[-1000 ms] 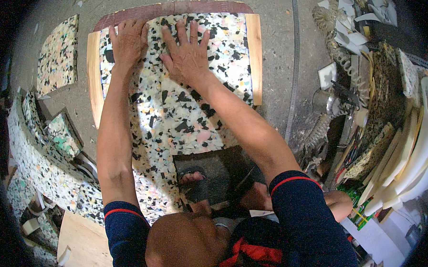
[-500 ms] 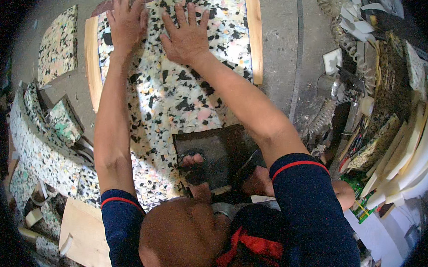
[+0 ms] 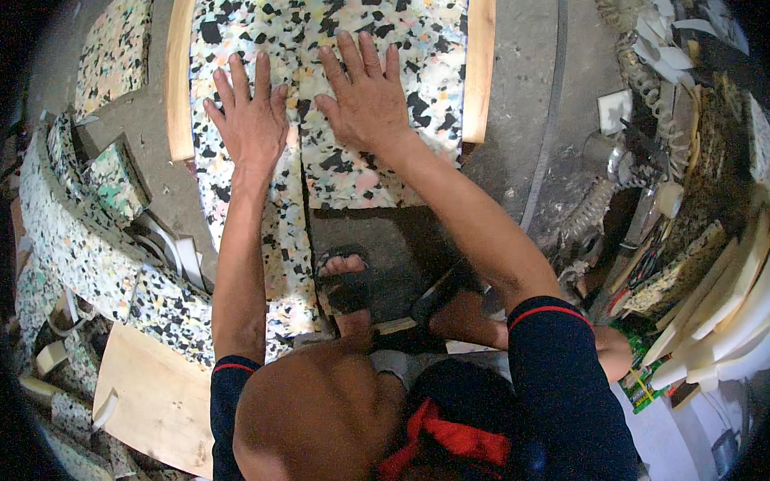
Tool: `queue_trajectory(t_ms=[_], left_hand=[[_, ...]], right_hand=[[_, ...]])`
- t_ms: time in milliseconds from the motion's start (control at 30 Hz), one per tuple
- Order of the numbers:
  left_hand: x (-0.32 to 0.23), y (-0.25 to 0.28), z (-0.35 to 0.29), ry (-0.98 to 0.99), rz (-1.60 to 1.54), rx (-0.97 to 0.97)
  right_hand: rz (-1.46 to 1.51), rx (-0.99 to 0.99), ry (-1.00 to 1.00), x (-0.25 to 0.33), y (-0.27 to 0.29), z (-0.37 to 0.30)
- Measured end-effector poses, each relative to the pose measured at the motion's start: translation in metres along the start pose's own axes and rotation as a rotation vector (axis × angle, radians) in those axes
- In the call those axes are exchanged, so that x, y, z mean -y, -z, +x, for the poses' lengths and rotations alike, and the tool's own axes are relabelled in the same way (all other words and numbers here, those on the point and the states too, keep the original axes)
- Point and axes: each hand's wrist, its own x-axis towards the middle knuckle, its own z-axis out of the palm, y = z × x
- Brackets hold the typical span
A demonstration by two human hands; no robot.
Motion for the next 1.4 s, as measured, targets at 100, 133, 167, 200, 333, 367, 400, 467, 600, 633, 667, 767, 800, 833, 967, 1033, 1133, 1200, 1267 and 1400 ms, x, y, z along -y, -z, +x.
queue_trajectory(t_ms=[100, 133, 167, 200, 333, 367, 400, 467, 600, 633, 667, 767, 800, 833, 967, 1033, 1133, 1200, 1267, 1400], left_hand=[[0.0, 0.003, -0.002, -0.017, -0.024, -0.045], [0.0, 0.003, -0.002, -0.021, -0.049, -0.064], [0.0, 0.002, -0.002, -0.016, -0.052, -0.05], [0.001, 0.002, -0.002, -0.019, -0.063, -0.059], [0.005, 0.0, -0.001, -0.018, -0.095, -0.04], [0.005, 0.0, -0.001, -0.02, -0.098, -0.038], [0.004, 0.0, 0.0, -0.02, -0.12, -0.024], [0.0, 0.0, 0.001, -0.02, -0.137, -0.035], [-0.011, 0.0, 0.002, -0.02, -0.045, 0.025], [-0.015, 0.0, 0.002, -0.022, 0.008, 0.027], [-0.017, 0.002, 0.003, -0.034, 0.049, 0.046], [-0.022, 0.003, 0.005, 0.013, 0.093, 0.098], [-0.023, 0.005, 0.005, 0.008, 0.083, 0.106], [-0.023, 0.007, 0.006, 0.01, 0.113, 0.115], [-0.024, 0.011, 0.003, -0.018, 0.063, 0.063], [-0.025, 0.01, 0.003, -0.01, 0.097, 0.082], [-0.026, 0.009, 0.004, -0.011, 0.112, 0.073], [-0.026, 0.008, 0.004, -0.011, 0.118, 0.062], [-0.026, 0.009, 0.004, -0.009, 0.111, 0.073], [-0.028, 0.01, 0.005, -0.003, 0.145, 0.088]], right_hand=[[0.006, 0.002, 0.013, -0.004, -0.002, -0.001], [0.016, 0.001, 0.012, -0.005, -0.001, 0.0], [0.03, -0.039, 0.023, -0.005, 0.0, 0.0], [0.039, -0.024, 0.003, -0.006, 0.0, 0.0], [0.068, -0.049, -0.047, -0.004, 0.002, 0.001], [0.055, -0.029, -0.082, -0.003, 0.002, 0.002], [0.034, 0.019, -0.135, 0.0, 0.0, 0.003], [0.043, -0.039, -0.141, 0.007, -0.003, 0.005], [-0.018, 0.037, -0.144, 0.02, -0.004, 0.008], [-0.033, 0.018, -0.138, 0.022, -0.002, 0.01], [-0.053, 0.039, -0.149, 0.023, 0.001, 0.012], [0.049, 0.117, -0.123, 0.015, 0.012, 0.016], [0.086, 0.065, -0.125, 0.01, 0.018, 0.014], [0.118, 0.024, -0.126, 0.007, 0.023, 0.013], [0.006, -0.254, -0.398, -0.029, 0.04, -0.002], [0.056, -0.201, -0.493, -0.036, 0.041, -0.005], [0.162, -0.198, -0.526, -0.039, 0.039, -0.002], [0.172, -0.295, -0.641, -0.036, 0.036, 0.002], [0.171, -0.311, -0.695, -0.033, 0.033, 0.005], [0.121, -0.271, -0.675, -0.031, 0.021, 0.008]])
